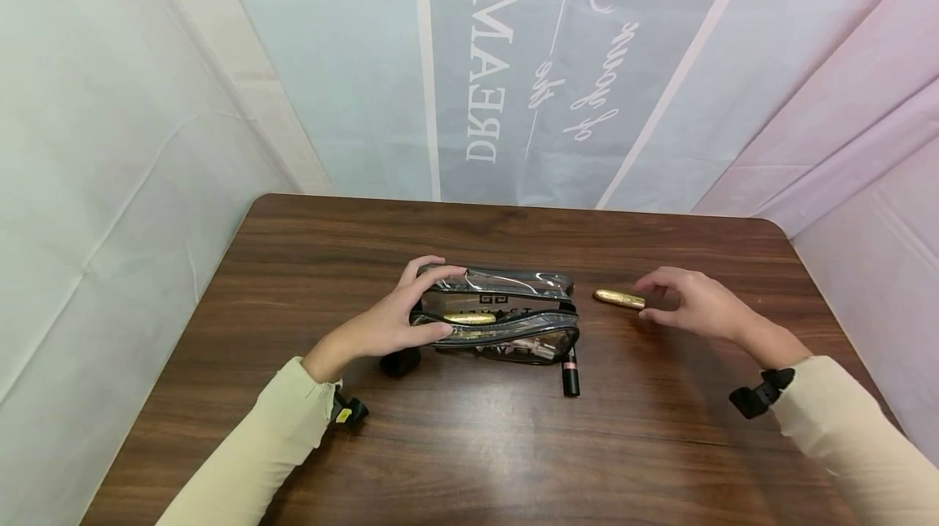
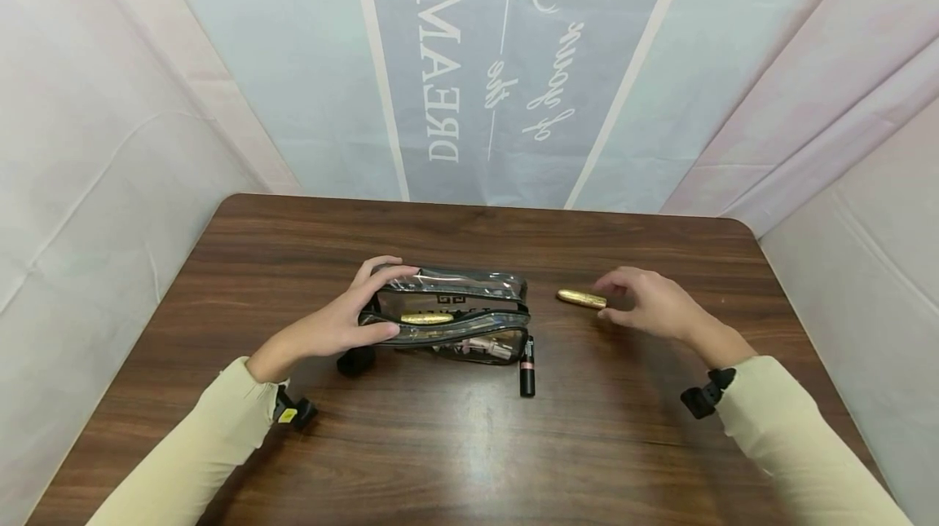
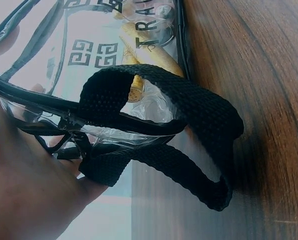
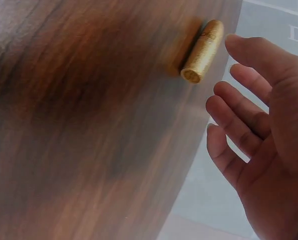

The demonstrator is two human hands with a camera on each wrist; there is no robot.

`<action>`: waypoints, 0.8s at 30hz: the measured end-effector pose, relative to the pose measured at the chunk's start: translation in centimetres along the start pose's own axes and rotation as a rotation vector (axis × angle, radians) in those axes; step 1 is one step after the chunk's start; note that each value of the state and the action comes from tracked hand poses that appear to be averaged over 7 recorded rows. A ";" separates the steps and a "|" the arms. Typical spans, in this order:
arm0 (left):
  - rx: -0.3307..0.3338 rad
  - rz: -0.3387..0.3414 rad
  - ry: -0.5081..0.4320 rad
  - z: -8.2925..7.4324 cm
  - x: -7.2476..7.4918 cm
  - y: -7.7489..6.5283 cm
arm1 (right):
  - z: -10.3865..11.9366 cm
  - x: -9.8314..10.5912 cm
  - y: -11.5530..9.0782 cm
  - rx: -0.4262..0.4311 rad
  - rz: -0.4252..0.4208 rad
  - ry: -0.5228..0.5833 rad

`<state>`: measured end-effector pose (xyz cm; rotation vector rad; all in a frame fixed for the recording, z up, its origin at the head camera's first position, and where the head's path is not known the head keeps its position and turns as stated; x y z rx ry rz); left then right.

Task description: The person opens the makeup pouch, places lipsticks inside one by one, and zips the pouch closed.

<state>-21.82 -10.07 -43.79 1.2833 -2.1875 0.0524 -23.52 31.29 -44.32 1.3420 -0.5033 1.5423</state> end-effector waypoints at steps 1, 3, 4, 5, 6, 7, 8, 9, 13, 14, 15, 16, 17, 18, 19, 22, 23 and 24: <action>0.000 0.000 -0.001 0.0 0.0 0.0 | -0.2 -0.2 -0.1 -0.008 0.010 0.008; -0.003 0.000 -0.004 -0.1 0.0 0.0 | -0.5 -0.6 -0.2 -0.024 0.020 0.017; -0.004 -0.001 -0.005 -0.1 0.0 0.0 | -0.6 -0.7 -0.2 -0.028 0.022 0.019; -0.007 -0.001 -0.005 -0.1 0.0 0.0 | -0.7 -0.8 -0.2 -0.035 0.024 0.021; -0.005 -0.001 -0.007 -0.1 0.0 0.0 | -0.8 -1.0 -0.2 -0.042 0.028 0.024; -0.007 -0.001 -0.007 -0.1 0.0 0.0 | -0.9 -1.1 -0.2 -0.045 0.031 0.027; -0.005 -0.002 -0.007 -0.1 0.0 0.0 | -0.9 -1.2 -0.1 -0.053 0.035 0.029; -0.005 -0.003 -0.008 0.0 0.0 0.0 | -1.0 -1.3 -0.1 -0.061 0.041 0.030; -0.006 -0.003 -0.009 0.0 0.0 0.0 | -1.1 -1.7 0.1 -0.086 0.059 0.035; -0.005 -0.002 -0.013 0.0 0.0 0.0 | -1.1 -1.8 0.1 -0.092 0.062 0.033; -0.006 0.000 -0.013 0.0 0.0 0.0 | -1.1 -1.9 0.2 -0.091 0.064 0.032; -0.006 0.001 -0.015 0.0 0.0 0.0 | -1.1 -1.9 0.2 -0.091 0.064 0.032; -0.006 0.003 -0.017 -0.1 0.0 0.0 | -1.1 -2.0 0.2 -0.090 0.065 0.034; -0.007 0.004 -0.017 -0.1 0.0 0.0 | -1.1 -2.1 0.3 -0.089 0.064 0.034; -0.006 0.005 -0.017 -0.1 0.0 -0.1 | -1.1 -2.2 0.3 -0.087 0.066 0.033; -0.004 0.007 -0.020 -0.1 0.0 -0.1 | -1.1 -2.4 0.4 -0.088 0.066 0.034; -0.005 0.007 -0.020 -0.1 0.0 -0.1 | -1.0 -2.4 0.4 -0.086 0.065 0.035; -0.006 0.006 -0.021 -0.1 0.0 -0.1 | -1.0 -2.5 0.4 -0.084 0.063 0.033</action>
Point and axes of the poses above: each hand's wrist, its own y-axis towards the middle knuckle, its own x-axis out of the back of the hand, z = x × y, the point moved 6 cm from there along y, towards the middle knuckle, and after that the axes turned 12 degrees about -z, right-handed, at the moved point
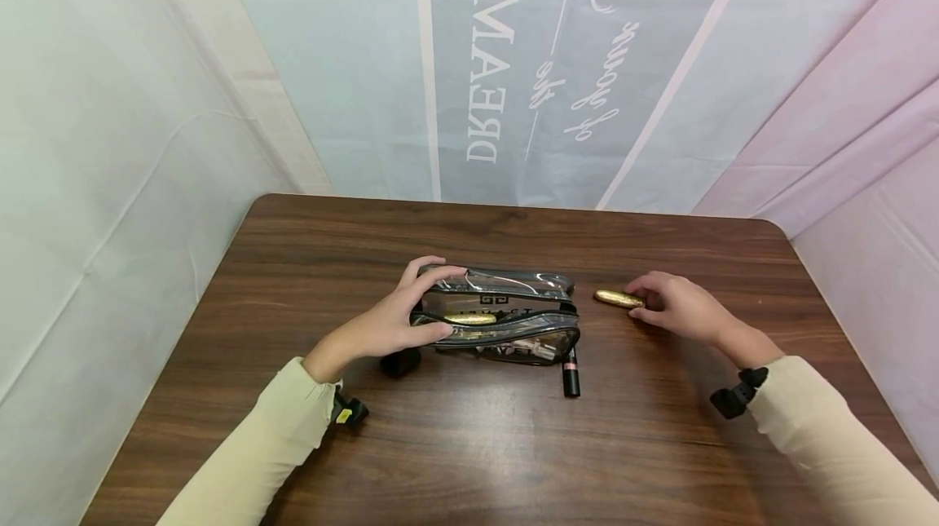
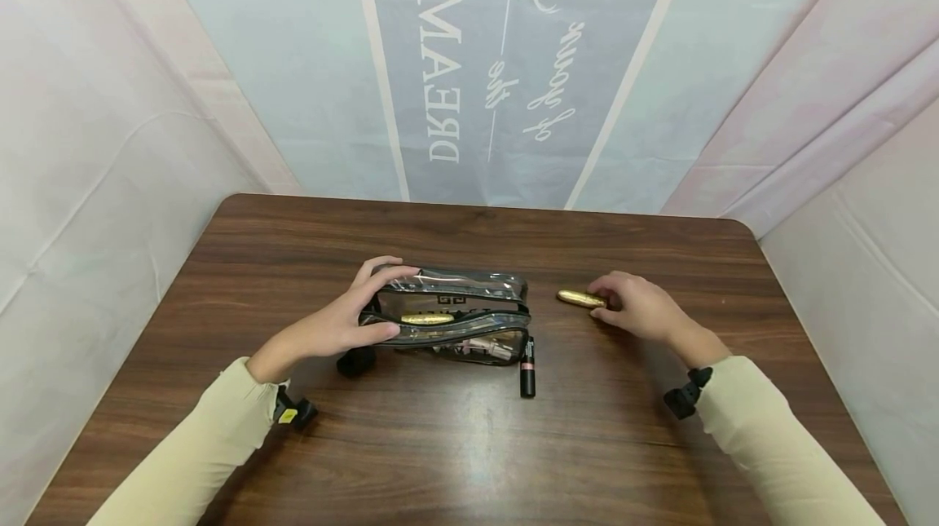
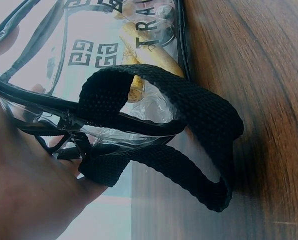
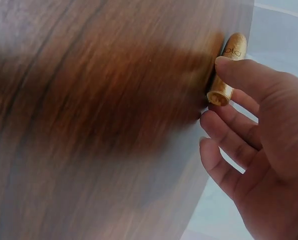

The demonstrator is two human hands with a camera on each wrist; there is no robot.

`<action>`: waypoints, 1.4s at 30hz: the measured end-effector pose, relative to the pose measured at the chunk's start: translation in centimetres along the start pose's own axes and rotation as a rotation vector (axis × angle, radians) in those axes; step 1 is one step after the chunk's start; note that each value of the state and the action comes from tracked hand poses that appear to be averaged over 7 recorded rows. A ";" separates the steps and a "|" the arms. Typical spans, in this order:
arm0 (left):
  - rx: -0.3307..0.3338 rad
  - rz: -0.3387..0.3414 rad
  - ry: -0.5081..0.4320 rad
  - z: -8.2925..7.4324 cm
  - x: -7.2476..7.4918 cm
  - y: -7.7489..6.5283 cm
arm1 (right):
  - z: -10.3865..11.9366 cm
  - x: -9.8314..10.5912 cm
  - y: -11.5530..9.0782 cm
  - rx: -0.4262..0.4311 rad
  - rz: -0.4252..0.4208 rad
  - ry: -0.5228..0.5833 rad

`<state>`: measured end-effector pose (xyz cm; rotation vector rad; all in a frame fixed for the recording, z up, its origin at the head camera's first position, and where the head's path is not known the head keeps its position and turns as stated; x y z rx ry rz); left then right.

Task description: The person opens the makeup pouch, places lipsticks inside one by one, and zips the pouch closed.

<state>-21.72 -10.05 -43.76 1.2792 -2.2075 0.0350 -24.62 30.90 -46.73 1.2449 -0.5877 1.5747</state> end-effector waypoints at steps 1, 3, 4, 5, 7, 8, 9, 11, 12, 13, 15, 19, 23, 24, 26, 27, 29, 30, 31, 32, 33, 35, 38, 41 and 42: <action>-0.001 -0.001 -0.002 0.0 0.0 0.0 | 0.1 -0.1 0.0 0.005 -0.002 -0.002; -0.002 -0.002 -0.003 0.0 0.0 0.0 | 0.2 -0.2 0.1 0.013 -0.013 -0.003; -0.002 -0.002 -0.001 0.1 0.0 0.0 | 0.2 -0.3 0.2 0.017 -0.016 -0.005; 0.000 -0.003 -0.001 0.1 -0.1 0.0 | 0.3 -0.3 0.2 0.021 -0.018 -0.006; 0.000 -0.005 0.003 0.1 -0.1 0.0 | 0.4 -0.5 0.3 0.028 -0.022 -0.014; 0.001 -0.005 0.007 0.1 -0.1 0.0 | 0.4 -0.6 0.3 0.030 -0.023 -0.017; 0.001 -0.006 0.009 0.1 -0.1 0.0 | 0.4 -0.6 0.4 0.031 -0.025 -0.021; -0.001 -0.007 0.011 0.1 -0.1 0.0 | 0.5 -0.7 0.5 0.035 -0.022 -0.030; -0.003 -0.008 0.013 0.1 -0.1 0.0 | 0.5 -0.8 0.6 0.036 -0.022 -0.032; -0.004 -0.010 0.012 0.1 -0.1 0.0 | 0.6 -0.8 0.6 0.036 -0.022 -0.034; -0.005 -0.010 0.011 0.1 -0.1 0.0 | 0.7 -0.9 0.7 0.039 -0.021 -0.035; -0.008 -0.009 0.010 0.1 -0.1 0.1 | 0.9 -1.1 0.8 0.037 -0.019 -0.034; -0.010 -0.006 0.008 0.1 -0.2 0.2 | 1.0 -1.2 0.9 0.033 -0.019 -0.037; -0.010 -0.006 0.009 0.1 -0.2 0.2 | 1.0 -1.2 0.9 0.034 -0.020 -0.039; -0.009 -0.006 0.011 0.1 -0.1 0.2 | 1.1 -1.2 0.9 0.037 -0.024 -0.040; -0.008 -0.005 0.012 0.1 -0.1 0.2 | 1.1 -1.2 0.9 0.040 -0.024 -0.040; -0.007 -0.004 0.016 0.1 -0.1 0.2 | 1.2 -1.1 0.9 0.049 -0.026 -0.042; -0.006 -0.004 0.017 0.1 -0.1 0.2 | 1.3 -1.0 0.9 0.054 -0.027 -0.043; -0.006 -0.003 0.017 0.1 -0.1 0.2 | 1.5 -0.9 0.9 0.061 -0.031 -0.045; -0.005 -0.002 0.016 0.1 -0.1 0.1 | 1.6 -0.8 0.9 0.067 -0.034 -0.047; -0.003 -0.002 0.015 0.1 -0.1 0.1 | 1.8 -0.7 0.9 0.073 -0.039 -0.051; -0.003 -0.003 0.014 0.1 -0.1 0.1 | 2.0 -0.3 0.9 0.083 -0.057 -0.060; 0.003 -0.004 0.016 0.1 -0.1 0.1 | 2.2 0.3 0.9 0.092 -0.083 -0.075; 0.006 -0.002 0.016 0.1 -0.1 0.0 | 2.3 0.8 0.9 0.091 -0.099 -0.080; 0.009 -0.001 0.016 0.0 -0.1 0.0 | 2.3 1.0 0.8 0.088 -0.102 -0.081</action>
Point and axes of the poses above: each hand's wrist, its own y-axis towards the middle knuckle, its own x-axis out of the back of the hand, z = x × y, the point moved 6 cm from there along y, towards the middle knuckle, and after that the axes turned 12 degrees about -z, right-handed, at the moved point
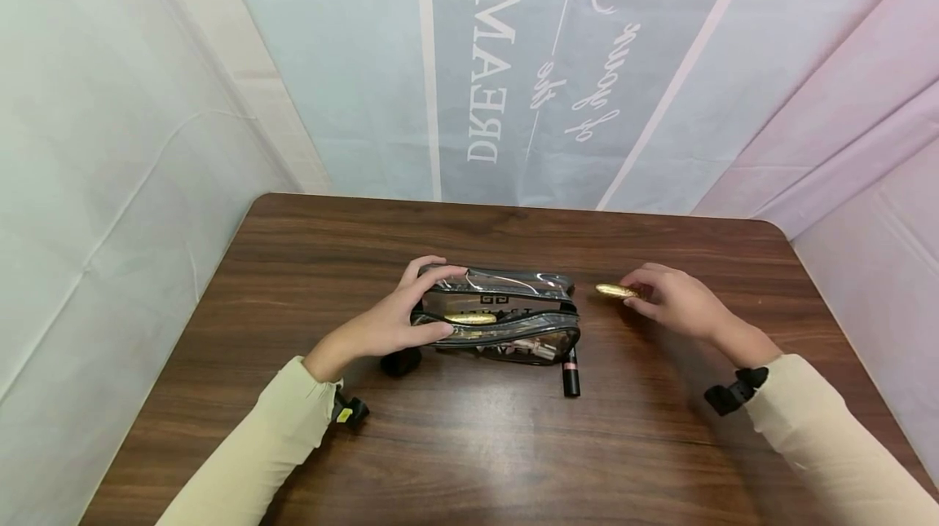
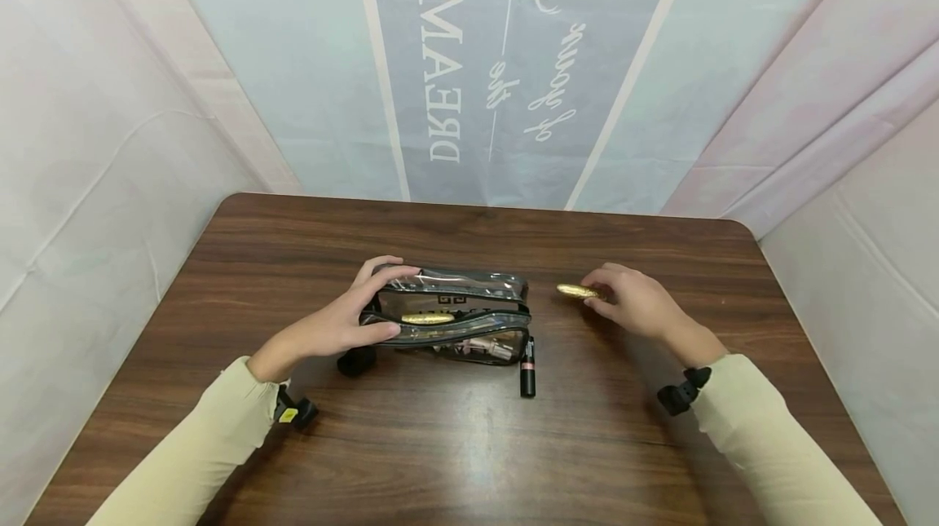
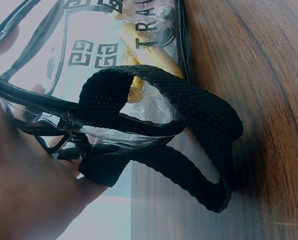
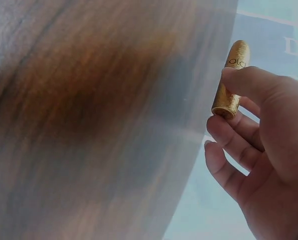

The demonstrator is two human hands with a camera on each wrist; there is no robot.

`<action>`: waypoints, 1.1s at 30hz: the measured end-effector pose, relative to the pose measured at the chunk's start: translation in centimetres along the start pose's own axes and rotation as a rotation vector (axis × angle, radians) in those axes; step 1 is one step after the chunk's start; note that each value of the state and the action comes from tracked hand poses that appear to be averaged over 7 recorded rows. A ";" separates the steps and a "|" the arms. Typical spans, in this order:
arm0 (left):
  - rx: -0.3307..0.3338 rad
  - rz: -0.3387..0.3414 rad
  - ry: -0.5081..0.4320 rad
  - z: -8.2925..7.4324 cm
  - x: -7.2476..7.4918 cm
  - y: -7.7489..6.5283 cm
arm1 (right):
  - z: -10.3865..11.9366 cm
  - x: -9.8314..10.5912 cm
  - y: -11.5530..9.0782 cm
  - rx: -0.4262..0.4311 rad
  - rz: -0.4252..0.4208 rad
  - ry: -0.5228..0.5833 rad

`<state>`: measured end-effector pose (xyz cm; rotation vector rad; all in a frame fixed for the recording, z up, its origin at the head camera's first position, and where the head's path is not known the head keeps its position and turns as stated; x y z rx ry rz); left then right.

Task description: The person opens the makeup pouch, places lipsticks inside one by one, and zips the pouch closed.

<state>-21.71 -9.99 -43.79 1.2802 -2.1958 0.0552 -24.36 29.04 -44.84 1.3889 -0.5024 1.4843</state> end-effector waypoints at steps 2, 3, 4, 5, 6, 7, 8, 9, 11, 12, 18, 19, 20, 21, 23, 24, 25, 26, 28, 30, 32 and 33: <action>-0.001 0.001 -0.002 -0.1 0.0 0.0 | 0.1 0.3 0.0 -0.004 -0.003 0.001; -0.001 0.002 -0.004 -0.1 0.0 0.0 | 0.2 0.5 0.0 -0.004 -0.004 0.001; -0.001 0.001 -0.005 -0.1 0.0 0.0 | 0.2 0.7 0.0 -0.003 -0.005 0.002; -0.001 0.002 -0.007 -0.1 0.0 0.0 | 0.3 0.9 0.0 0.001 -0.009 0.000; -0.002 0.002 -0.008 -0.1 0.0 0.0 | 0.5 1.1 0.0 0.006 -0.012 0.000; -0.002 0.001 -0.009 -0.1 0.0 0.0 | 0.6 1.3 0.0 0.013 -0.016 0.000; -0.002 0.001 -0.009 -0.1 0.0 0.0 | 0.8 1.6 0.1 0.020 -0.022 -0.001; -0.002 0.001 -0.010 -0.1 0.0 0.0 | 0.9 1.8 0.1 0.027 -0.029 0.000; -0.002 0.001 -0.010 -0.1 0.0 0.0 | 1.2 2.2 0.1 0.036 -0.041 0.002; -0.002 0.000 -0.011 -0.1 0.0 0.0 | 1.4 2.4 0.1 0.038 -0.045 0.002; -0.002 -0.003 -0.012 0.1 0.0 -0.1 | 2.3 3.6 0.1 0.054 -0.076 -0.003; -0.002 -0.003 -0.011 0.1 0.0 -0.1 | 2.5 3.7 0.2 0.058 -0.083 -0.004; -0.002 -0.003 -0.010 0.2 0.0 -0.1 | 2.6 3.9 0.2 0.063 -0.089 -0.005; -0.002 -0.003 -0.010 0.2 -0.1 -0.1 | 2.7 4.0 0.2 0.067 -0.094 -0.004; -0.001 -0.002 -0.010 0.2 -0.1 -0.1 | 3.0 4.3 0.3 0.075 -0.103 -0.006; 0.000 0.000 -0.009 0.2 -0.1 -0.1 | 3.1 4.4 0.3 0.081 -0.109 -0.007; 0.001 0.001 -0.008 0.2 -0.1 -0.1 | 3.2 4.5 0.4 0.088 -0.115 -0.009; 0.002 0.002 -0.007 0.2 -0.1 -0.1 | 3.3 4.7 0.4 0.094 -0.122 -0.010; 0.004 0.003 -0.005 0.2 -0.1 -0.1 | 3.5 5.0 0.5 0.106 -0.139 -0.011; 0.004 0.002 -0.005 0.2 -0.1 -0.1 | 3.7 5.3 0.6 0.116 -0.154 -0.011; 0.003 0.001 -0.008 0.2 -0.1 -0.1 | 3.8 5.6 0.6 0.119 -0.160 -0.008; 0.002 0.000 -0.010 0.2 -0.1 -0.1 | 3.9 5.8 0.6 0.120 -0.161 -0.006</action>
Point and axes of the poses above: each hand's wrist, its own y-axis towards the middle knuckle, its own x-axis out of the back of the hand, z = x × y, the point moved 6 cm from there along y, towards the middle knuckle, and after that the axes turned 12 degrees about -z, right-handed, at the moved point
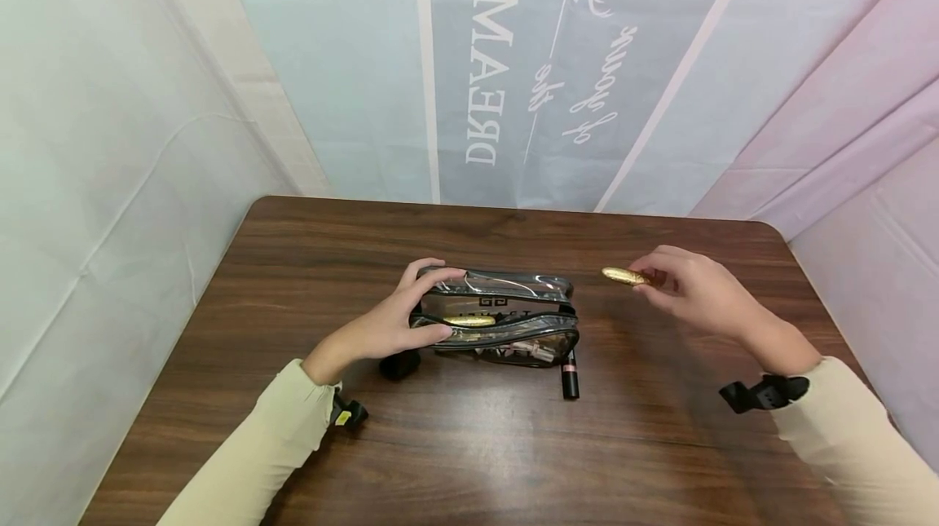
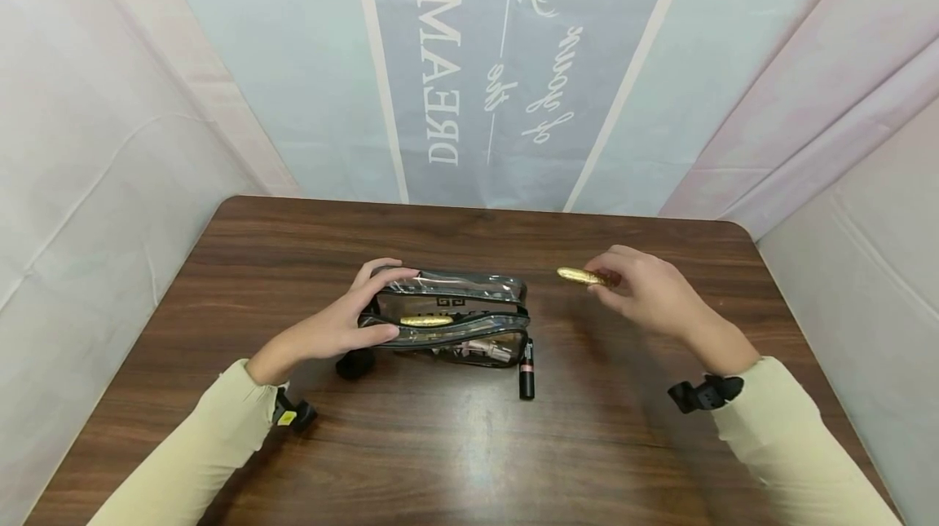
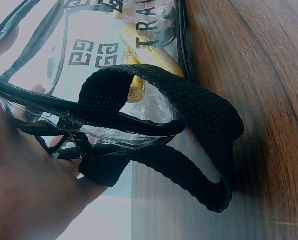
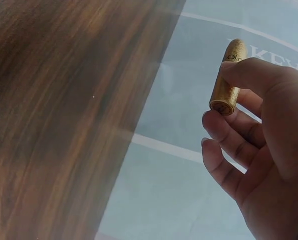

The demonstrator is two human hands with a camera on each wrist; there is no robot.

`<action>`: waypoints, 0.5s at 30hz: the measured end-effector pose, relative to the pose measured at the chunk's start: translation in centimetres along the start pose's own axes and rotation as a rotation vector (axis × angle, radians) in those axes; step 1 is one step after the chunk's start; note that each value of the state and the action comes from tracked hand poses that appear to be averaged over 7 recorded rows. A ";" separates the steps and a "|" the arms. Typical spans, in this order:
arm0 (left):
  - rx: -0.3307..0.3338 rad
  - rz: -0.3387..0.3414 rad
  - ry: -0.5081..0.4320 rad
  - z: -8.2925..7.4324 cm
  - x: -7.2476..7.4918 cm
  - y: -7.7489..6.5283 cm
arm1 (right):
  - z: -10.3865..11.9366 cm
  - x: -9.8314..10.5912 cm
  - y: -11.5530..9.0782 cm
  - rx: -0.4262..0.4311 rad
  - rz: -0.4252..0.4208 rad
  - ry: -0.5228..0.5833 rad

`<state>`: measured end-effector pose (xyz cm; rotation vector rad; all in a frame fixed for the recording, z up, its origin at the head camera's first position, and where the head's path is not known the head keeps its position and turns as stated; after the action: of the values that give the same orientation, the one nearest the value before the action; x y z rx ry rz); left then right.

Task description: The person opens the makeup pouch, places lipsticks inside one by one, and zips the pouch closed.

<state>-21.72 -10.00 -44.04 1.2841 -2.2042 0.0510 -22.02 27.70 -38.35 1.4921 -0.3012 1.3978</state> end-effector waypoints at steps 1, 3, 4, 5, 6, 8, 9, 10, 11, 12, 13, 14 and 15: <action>-0.002 -0.002 -0.001 0.0 0.0 0.0 | 0.1 0.2 0.0 -0.001 -0.001 0.000; -0.004 -0.003 -0.004 0.0 0.0 0.0 | 0.1 0.5 0.0 -0.002 -0.002 0.003; -0.005 -0.003 -0.005 0.0 0.0 -0.1 | 0.2 0.6 0.0 -0.002 -0.004 0.003; -0.007 -0.003 -0.006 -0.1 0.0 -0.1 | 0.2 0.7 0.0 -0.002 -0.008 0.006; -0.009 -0.004 -0.007 -0.1 0.0 -0.1 | 0.3 0.8 0.0 -0.001 -0.012 0.010; -0.010 -0.005 -0.008 -0.1 0.0 -0.2 | 0.4 1.0 0.0 0.007 -0.022 0.019; -0.011 -0.005 -0.006 -0.1 0.0 -0.2 | 0.5 1.1 0.1 0.013 -0.027 0.023; -0.012 -0.006 -0.005 -0.1 0.0 -0.2 | 0.6 1.2 0.1 0.017 -0.031 0.028; -0.013 -0.007 -0.003 0.0 -0.1 -0.2 | 0.7 1.2 0.1 0.020 -0.033 0.035; -0.012 -0.007 -0.001 0.0 -0.1 -0.2 | 0.8 1.3 0.1 0.023 -0.035 0.041; -0.011 -0.006 0.002 0.0 -0.1 -0.2 | 1.0 1.4 0.2 0.026 -0.037 0.048; -0.010 -0.006 0.004 0.1 -0.1 -0.2 | 1.1 1.4 0.2 0.028 -0.038 0.055; -0.009 -0.006 0.007 0.1 -0.2 -0.3 | 1.3 1.4 0.2 0.031 -0.038 0.062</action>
<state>-21.52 -10.05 -44.28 1.2839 -2.1920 0.0435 -21.01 27.20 -36.77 1.4694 -0.2126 1.4205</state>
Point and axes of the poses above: each hand's wrist, its own y-axis towards the middle knuckle, its own x-axis out of the back of the hand, z = x × y, the point moved 6 cm from there along y, towards the middle knuckle, and after that the axes turned 12 degrees about -z, right-handed, at the moved point
